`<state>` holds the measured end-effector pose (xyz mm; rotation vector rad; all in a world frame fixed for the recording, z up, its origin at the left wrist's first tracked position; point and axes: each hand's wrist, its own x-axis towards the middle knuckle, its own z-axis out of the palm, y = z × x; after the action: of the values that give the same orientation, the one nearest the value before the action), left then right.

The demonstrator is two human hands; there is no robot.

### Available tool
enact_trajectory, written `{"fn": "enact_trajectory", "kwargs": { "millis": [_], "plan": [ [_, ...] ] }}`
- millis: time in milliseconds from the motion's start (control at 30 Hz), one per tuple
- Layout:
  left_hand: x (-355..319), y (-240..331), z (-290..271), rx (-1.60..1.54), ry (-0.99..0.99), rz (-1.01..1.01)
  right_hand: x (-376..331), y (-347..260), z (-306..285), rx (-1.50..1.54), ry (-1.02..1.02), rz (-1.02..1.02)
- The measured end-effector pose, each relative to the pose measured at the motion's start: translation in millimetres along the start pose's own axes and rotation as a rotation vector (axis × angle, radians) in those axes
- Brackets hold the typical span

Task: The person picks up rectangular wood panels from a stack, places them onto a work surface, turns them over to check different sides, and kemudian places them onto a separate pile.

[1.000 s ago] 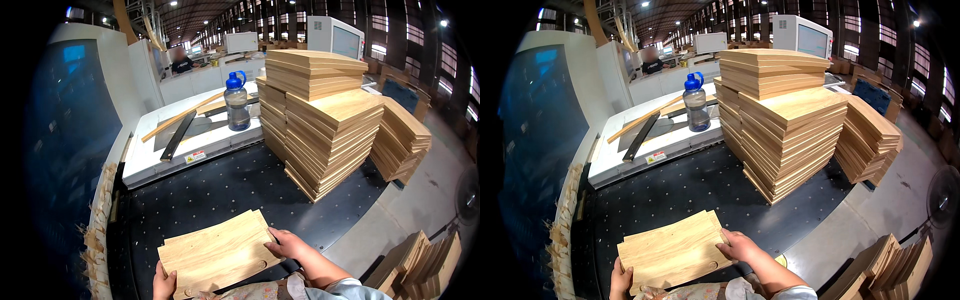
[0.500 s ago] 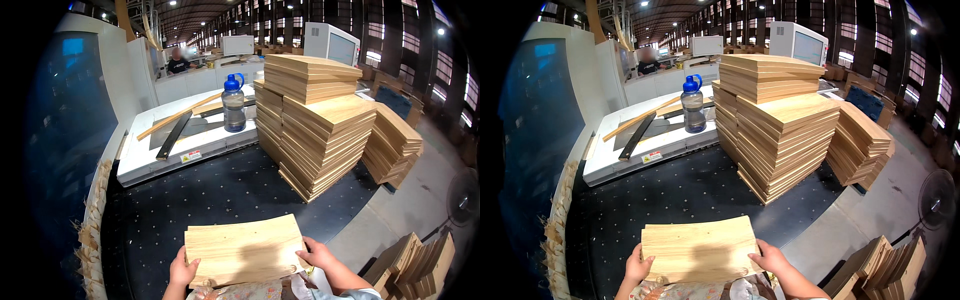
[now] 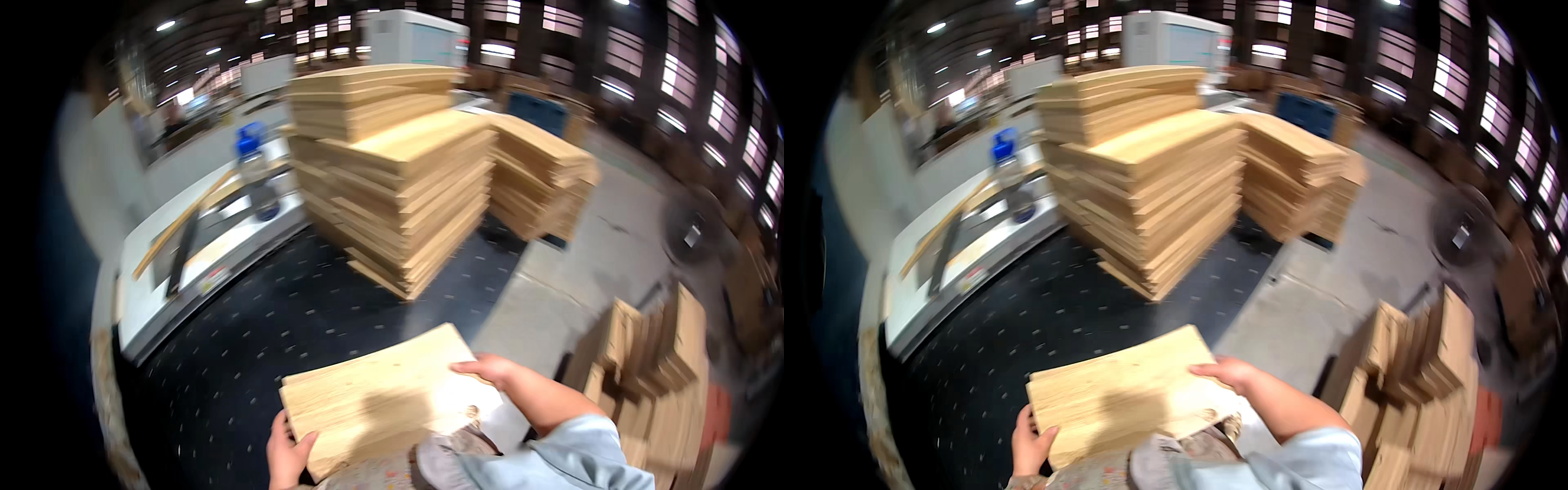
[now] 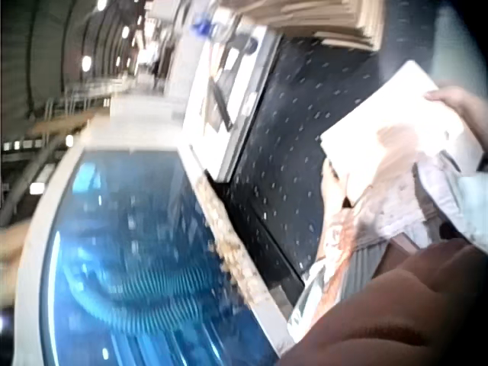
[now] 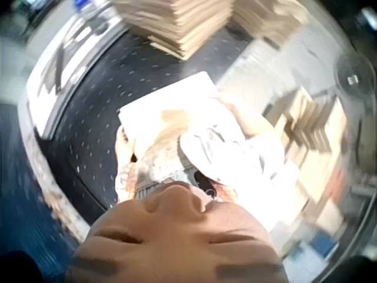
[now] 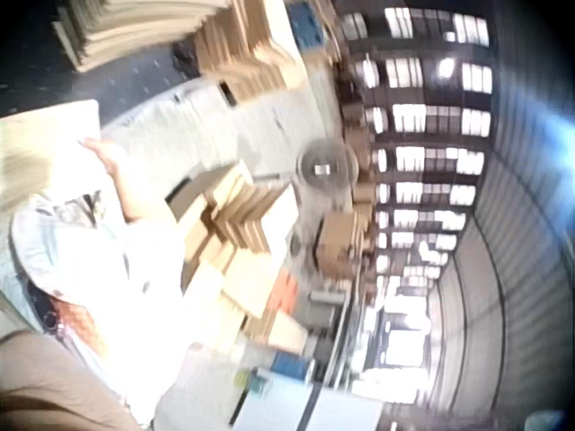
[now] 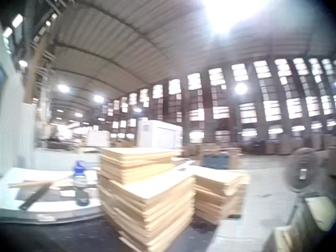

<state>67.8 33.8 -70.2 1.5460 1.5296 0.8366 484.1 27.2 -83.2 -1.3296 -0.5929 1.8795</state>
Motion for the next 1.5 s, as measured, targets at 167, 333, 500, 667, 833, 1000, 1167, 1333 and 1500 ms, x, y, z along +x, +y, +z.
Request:
{"fn": "enact_trajectory", "kwargs": {
  "millis": [167,333,500,667,833,1000,1167,1333,1500],
  "plan": [
    [12,24,-7,0.154,-0.077,0.088,18,25,-13,-0.046,-0.011,-0.273],
    [36,24,-4,-0.279,-0.156,-0.180,2,38,-2,-0.079,0.087,-0.364],
    [15,42,-28,-0.590,0.015,-0.198,-8,10,22,-0.274,0.029,-0.689],
    [8,23,-52,-0.566,0.322,0.025,0,-29,56,-0.435,-0.083,-0.932],
    [0,-59,-93,-0.349,0.289,0.245,23,-16,62,-0.533,-0.140,-0.941],
    [7,-99,-128,0.257,0.185,0.291,29,-8,62,-0.513,-0.185,-0.832],
    [21,-172,-134,0.535,0.191,0.389,34,-4,63,-0.604,-0.162,-0.742],
    [24,-199,-119,0.608,0.238,0.655,51,19,62,-0.585,-0.082,-0.801],
    [5,-154,-86,0.183,0.268,0.349,58,25,56,-0.532,-0.078,-0.650]
  ]
}}
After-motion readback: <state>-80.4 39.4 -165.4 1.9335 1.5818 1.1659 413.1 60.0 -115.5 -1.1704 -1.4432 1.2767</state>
